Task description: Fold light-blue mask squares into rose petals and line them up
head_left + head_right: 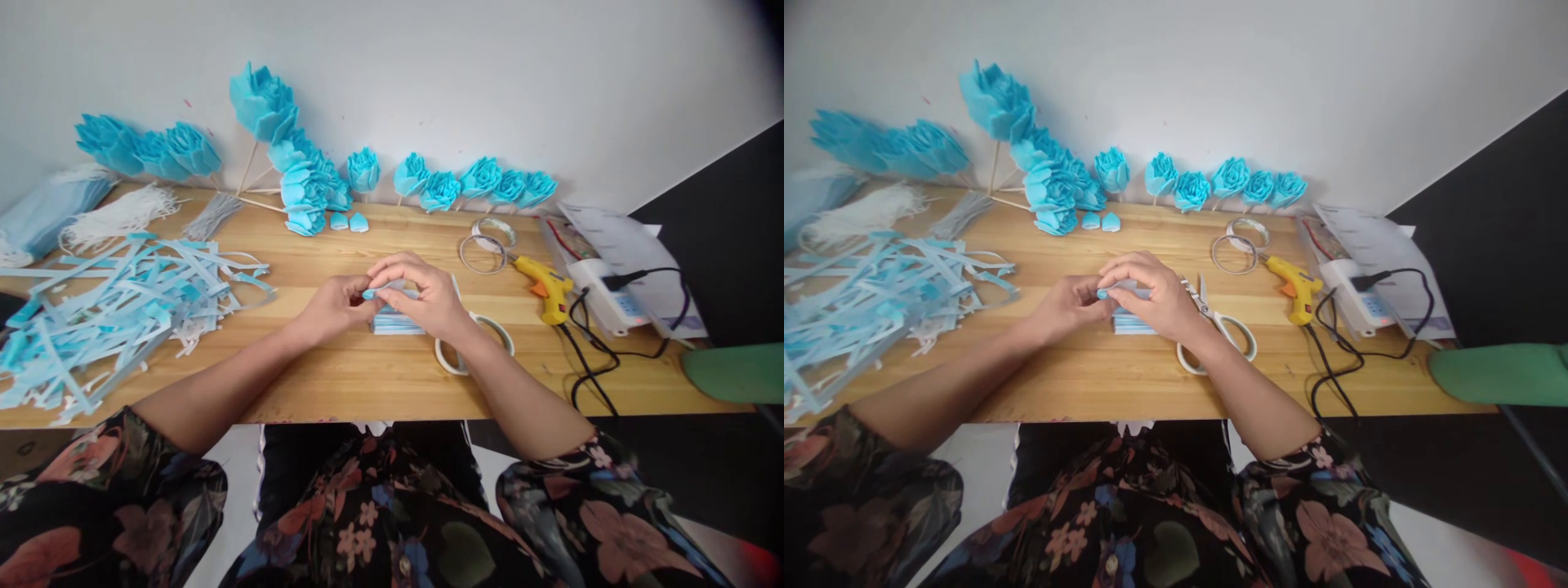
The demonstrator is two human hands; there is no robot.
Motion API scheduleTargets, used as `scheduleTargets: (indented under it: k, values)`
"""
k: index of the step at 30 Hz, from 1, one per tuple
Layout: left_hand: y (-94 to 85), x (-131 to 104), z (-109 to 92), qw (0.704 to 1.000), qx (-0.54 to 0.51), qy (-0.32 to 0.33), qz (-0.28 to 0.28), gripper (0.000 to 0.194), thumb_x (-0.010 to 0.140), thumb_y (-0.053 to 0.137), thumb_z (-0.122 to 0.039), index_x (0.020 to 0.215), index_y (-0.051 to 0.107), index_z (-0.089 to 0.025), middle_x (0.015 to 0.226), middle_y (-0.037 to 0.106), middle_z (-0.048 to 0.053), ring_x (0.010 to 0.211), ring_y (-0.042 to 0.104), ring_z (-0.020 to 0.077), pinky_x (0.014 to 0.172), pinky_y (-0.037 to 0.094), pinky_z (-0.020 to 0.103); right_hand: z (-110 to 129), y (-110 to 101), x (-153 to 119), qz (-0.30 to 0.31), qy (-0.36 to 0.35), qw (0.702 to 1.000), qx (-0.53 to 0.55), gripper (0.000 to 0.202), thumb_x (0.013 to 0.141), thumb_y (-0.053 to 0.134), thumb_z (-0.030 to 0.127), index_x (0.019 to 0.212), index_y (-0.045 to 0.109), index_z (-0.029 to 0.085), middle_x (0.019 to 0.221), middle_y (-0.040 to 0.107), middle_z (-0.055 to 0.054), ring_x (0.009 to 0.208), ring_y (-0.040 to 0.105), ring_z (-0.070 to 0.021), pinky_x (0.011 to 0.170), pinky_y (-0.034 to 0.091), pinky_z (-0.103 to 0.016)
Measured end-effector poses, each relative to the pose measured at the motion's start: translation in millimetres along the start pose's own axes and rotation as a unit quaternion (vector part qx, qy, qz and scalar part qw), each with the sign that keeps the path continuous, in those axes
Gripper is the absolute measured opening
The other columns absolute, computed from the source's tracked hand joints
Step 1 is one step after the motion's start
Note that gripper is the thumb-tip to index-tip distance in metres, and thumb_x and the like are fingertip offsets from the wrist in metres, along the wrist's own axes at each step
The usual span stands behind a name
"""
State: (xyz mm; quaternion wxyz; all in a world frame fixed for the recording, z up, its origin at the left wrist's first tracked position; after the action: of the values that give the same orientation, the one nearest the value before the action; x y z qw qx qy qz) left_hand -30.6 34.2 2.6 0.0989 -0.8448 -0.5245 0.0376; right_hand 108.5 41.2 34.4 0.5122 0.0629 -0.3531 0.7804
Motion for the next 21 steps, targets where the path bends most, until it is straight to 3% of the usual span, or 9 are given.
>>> scheduleTargets:
  k: [8,21]
  values:
    - [0.5,-0.5,-3.4,0.999,-0.042,-0.008,0.022,0.032,0.082,0.066,-0.040,0.066,0.051,-0.016,0.058,0.054,-0.003,0.054,0.052,0.0085,0.056,0.044,0.021,-0.4,-11.7,-0.9,-0.003,-0.012,1.000,-0.022,0.017,0.082,0.060,0.012,0.083,0.069,0.025,0.111,0.071,-0.002,0.107,0.064,-0.0210,0.098,0.046,-0.043]
    - [-1.5,-1.1,-5.8,0.998,-0.062,-0.003,0.020,0.032,0.083,0.068,-0.041,0.069,0.054,-0.016,0.060,0.058,-0.002,0.055,0.055,0.0089,0.057,0.046,0.022,-3.9,-10.9,-2.3,0.029,0.003,1.000,-0.011,0.019,0.089,0.057,0.018,0.095,0.072,0.027,0.118,0.070,-0.003,0.113,0.063,-0.0212,0.101,0.046,-0.044]
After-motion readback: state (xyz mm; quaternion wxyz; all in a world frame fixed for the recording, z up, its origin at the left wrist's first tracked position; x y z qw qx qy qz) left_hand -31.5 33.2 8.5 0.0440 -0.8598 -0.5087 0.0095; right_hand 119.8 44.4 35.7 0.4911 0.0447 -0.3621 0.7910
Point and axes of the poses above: each hand's wrist, its own x-axis towards the middle knuckle, its own y-axis out of the palm, z = x × y, the point moved 5 cm from there along x, towards the middle knuckle
